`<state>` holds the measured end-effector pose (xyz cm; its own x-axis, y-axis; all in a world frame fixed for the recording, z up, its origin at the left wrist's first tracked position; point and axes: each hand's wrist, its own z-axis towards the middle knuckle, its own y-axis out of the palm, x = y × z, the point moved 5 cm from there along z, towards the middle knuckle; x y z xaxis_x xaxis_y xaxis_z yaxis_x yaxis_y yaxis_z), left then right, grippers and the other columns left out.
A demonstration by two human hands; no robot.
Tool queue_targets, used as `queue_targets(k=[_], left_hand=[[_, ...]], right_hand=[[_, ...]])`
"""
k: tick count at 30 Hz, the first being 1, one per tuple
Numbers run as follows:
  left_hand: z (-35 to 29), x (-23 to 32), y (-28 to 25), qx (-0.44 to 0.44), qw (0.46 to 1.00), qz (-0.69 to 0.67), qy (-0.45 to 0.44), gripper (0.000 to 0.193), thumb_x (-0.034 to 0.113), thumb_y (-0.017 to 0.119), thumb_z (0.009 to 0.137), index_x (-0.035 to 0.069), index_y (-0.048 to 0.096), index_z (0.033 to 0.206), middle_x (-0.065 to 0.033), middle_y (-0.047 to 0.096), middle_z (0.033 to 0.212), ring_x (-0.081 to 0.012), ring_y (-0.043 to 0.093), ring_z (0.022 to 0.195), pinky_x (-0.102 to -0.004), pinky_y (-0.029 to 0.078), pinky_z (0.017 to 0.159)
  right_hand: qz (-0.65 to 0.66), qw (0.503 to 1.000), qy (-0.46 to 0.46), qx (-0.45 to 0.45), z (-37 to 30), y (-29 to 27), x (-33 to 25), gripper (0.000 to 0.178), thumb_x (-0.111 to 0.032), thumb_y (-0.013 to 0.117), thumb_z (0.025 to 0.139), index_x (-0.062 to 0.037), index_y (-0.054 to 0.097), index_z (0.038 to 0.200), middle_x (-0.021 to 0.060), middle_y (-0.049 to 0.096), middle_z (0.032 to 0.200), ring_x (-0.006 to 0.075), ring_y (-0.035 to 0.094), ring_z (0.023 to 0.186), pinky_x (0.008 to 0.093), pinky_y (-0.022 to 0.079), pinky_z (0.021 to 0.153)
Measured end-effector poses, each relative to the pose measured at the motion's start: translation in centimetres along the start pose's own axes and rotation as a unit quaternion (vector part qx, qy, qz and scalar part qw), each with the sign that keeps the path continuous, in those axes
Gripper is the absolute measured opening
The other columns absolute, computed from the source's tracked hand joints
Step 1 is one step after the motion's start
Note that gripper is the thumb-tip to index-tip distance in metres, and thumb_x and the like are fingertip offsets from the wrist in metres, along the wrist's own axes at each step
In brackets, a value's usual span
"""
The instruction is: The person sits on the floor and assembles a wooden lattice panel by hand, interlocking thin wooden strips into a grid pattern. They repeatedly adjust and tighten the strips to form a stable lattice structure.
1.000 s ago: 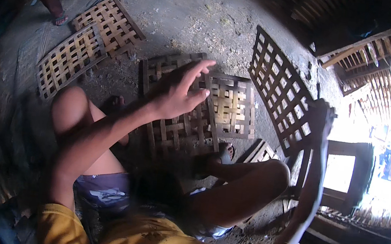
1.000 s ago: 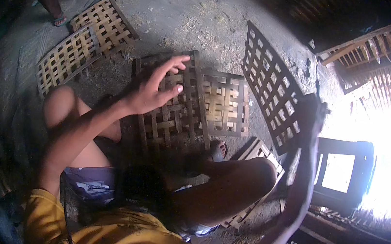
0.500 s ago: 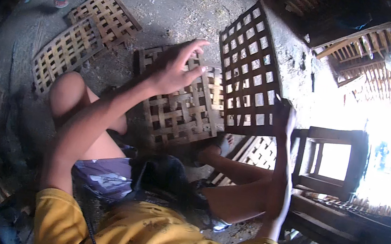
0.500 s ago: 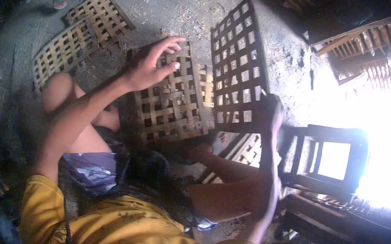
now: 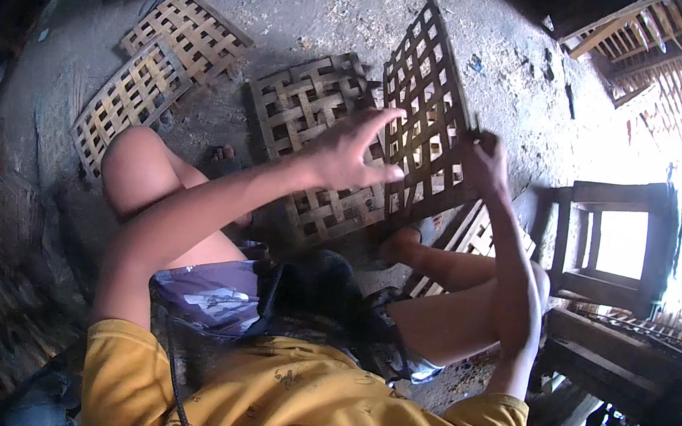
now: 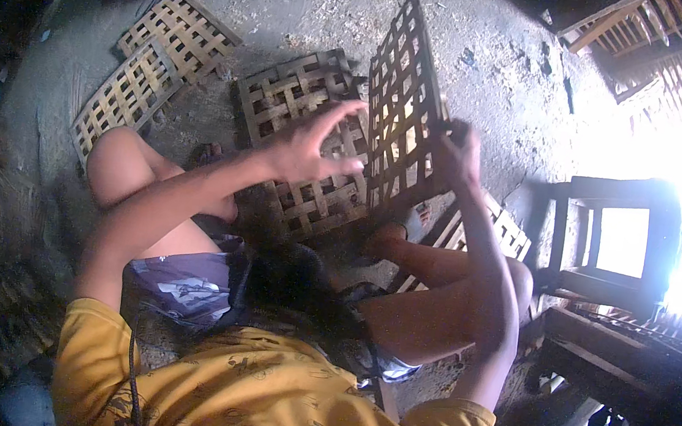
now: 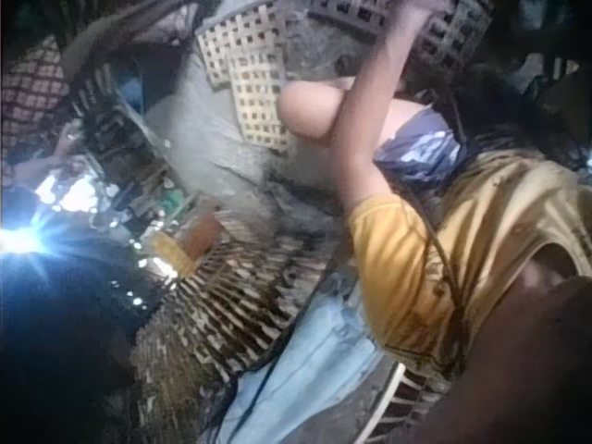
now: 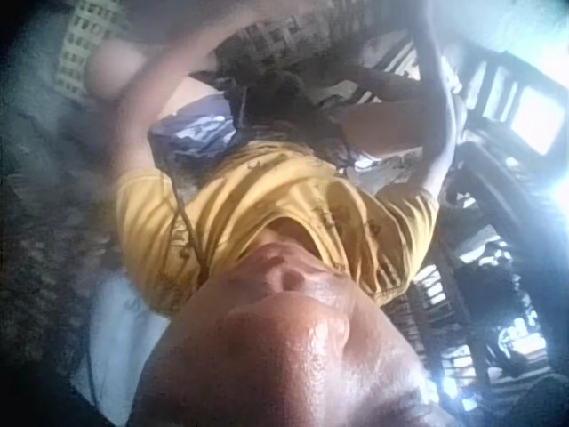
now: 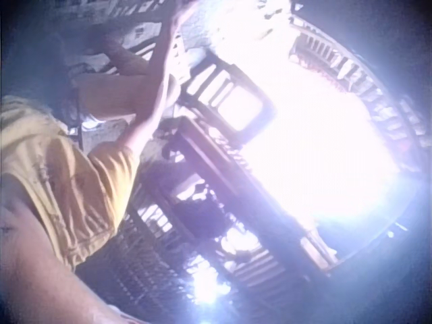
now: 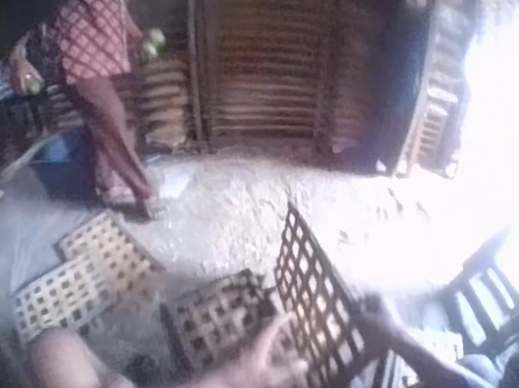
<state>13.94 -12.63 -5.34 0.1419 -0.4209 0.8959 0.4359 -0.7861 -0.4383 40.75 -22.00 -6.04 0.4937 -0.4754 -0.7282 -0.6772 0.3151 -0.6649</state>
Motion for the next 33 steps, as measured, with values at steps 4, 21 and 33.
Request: queue_targets(k=[4, 21, 33], left_hand=[[-1.7, -0.1, 3.1, 0.030, 0.995, 0.037, 0.089, 0.145, 0.079, 0.080, 0.067, 0.014, -0.004, 0.165, -0.0257, 0.006, 0.168, -0.0434, 0.006, 0.157, -0.0608, 0.015, 0.127], [-2.3, 9.2, -12.5, 0.178, 0.969, -0.146, 0.095, 0.061, -0.006, 0.056, 0.094, 0.006, 0.047, 0.153, -0.0160, 0.071, 0.116, -0.0185, 0.072, 0.101, -0.0312, 0.065, 0.084], [-0.4, 2.9, -13.4, 0.067, 0.975, -0.208, -0.037, 0.071, 0.004, 0.059, 0.097, 0.004, 0.032, 0.162, -0.0141, 0.048, 0.155, -0.0187, 0.049, 0.137, -0.0336, 0.037, 0.117]], right_hand=[[0.124, 0.990, 0.049, -0.037, -0.4, 0.5, -8.1, 0.039, -0.034, 0.067, 0.094, 0.0036, 0.076, 0.098, 0.0080, 0.070, 0.080, 0.0137, 0.057, 0.065, 0.0315, 0.044, 0.057], [0.124, 0.972, -0.194, 0.050, 1.2, -1.9, -12.4, 0.052, -0.048, 0.051, 0.104, 0.0000, 0.067, 0.117, 0.0133, 0.071, 0.100, 0.0167, 0.062, 0.084, 0.0327, 0.050, 0.078], [-0.013, 0.954, -0.298, 0.039, -1.4, 2.0, -15.6, 0.019, -0.013, 0.051, 0.106, -0.0065, 0.044, 0.122, 0.0275, 0.067, 0.094, 0.0468, 0.068, 0.085, 0.0516, 0.053, 0.074]])
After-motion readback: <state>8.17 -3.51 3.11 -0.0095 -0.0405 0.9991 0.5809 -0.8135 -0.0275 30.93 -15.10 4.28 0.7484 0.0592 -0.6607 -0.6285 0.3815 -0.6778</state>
